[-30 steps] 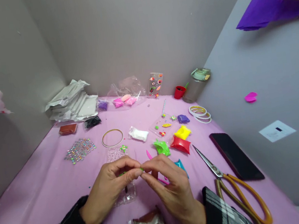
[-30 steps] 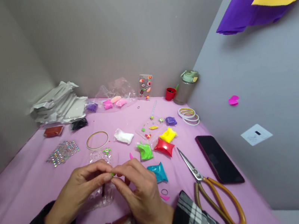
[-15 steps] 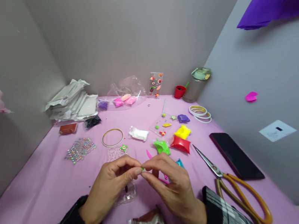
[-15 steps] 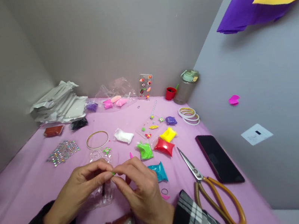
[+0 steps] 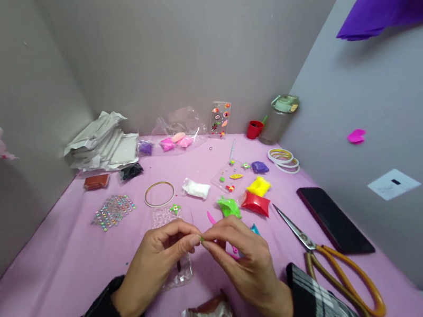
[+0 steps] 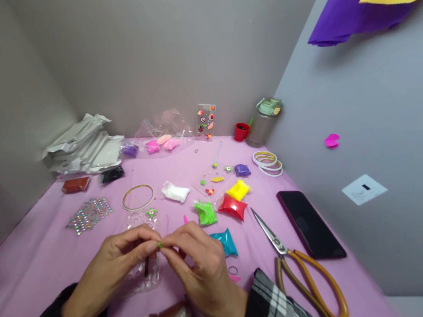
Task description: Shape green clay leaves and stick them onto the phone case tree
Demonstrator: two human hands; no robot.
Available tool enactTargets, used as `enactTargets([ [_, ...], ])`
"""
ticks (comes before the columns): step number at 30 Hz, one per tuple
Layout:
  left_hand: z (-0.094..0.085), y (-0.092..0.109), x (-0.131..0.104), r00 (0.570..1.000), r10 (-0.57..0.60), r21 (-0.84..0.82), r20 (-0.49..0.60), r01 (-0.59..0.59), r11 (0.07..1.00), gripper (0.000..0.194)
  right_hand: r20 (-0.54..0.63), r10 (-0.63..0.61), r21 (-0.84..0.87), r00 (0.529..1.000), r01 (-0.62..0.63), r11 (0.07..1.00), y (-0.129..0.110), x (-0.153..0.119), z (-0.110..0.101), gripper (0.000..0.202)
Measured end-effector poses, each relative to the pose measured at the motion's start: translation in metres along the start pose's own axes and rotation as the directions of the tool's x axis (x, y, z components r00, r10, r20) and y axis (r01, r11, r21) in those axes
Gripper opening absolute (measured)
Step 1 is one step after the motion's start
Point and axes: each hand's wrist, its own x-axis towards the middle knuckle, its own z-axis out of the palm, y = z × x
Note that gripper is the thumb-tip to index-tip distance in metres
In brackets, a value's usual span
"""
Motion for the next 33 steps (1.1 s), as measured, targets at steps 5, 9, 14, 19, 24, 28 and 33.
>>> enactTargets([
  [5, 0.0003, 0.0006, -0.0014, 1.0, -0.008, 0.002, -0.013, 0.008, 1.0, 0.021, 0.004, 0.004, -0.001, 1.0, -0.004, 1.0, -0.0002, 0.0005, 0.0001, 0.011],
  [9, 0.0001, 0.0009, -0.0023, 1.0, 0.006, -0.004, -0.005, -0.006, 1.0, 0.019, -0.002, -0.012, -0.001, 1.0, 0.012, 1.0, -0.0002, 0.0012, 0.0001, 0.011],
  [14, 0.0006, 0.0025, -0.0021, 1.0, 0.009, 0.004, -0.003, -0.009, 1.0, 0.019, -0.003, -0.016, -0.002, 1.0, 0.016, 1.0, -0.0001, 0.0014, 0.0, 0.011],
  [19, 0.0004, 0.0019, -0.0021, 1.0, 0.008, 0.012, 0.008, -0.008, 1.0, 0.021, -0.001, -0.017, -0.009, 1.0, 0.017, 1.0, 0.0006, 0.0001, 0.0005, 0.011],
  [24, -0.0002, -0.0011, -0.0016, 1.0, -0.004, -0.009, 0.018, 0.004, 1.0, 0.018, 0.006, -0.016, -0.002, 1.0, 0.016, 1.0, 0.0008, -0.0008, 0.0007, 0.012],
  [28, -0.0004, -0.0005, -0.0026, 1.0, -0.013, -0.014, 0.025, 0.013, 1.0, 0.023, 0.001, -0.019, -0.005, 1.0, 0.019, 1.0, 0.0005, 0.0002, 0.0005, 0.012],
  [33, -0.0009, 0.0007, -0.004, 0.999, -0.01, 0.001, 0.032, 0.01, 1.0, 0.021, 0.002, -0.013, -0.012, 1.0, 0.013, 1.0, -0.0001, 0.0012, 0.0002, 0.011],
])
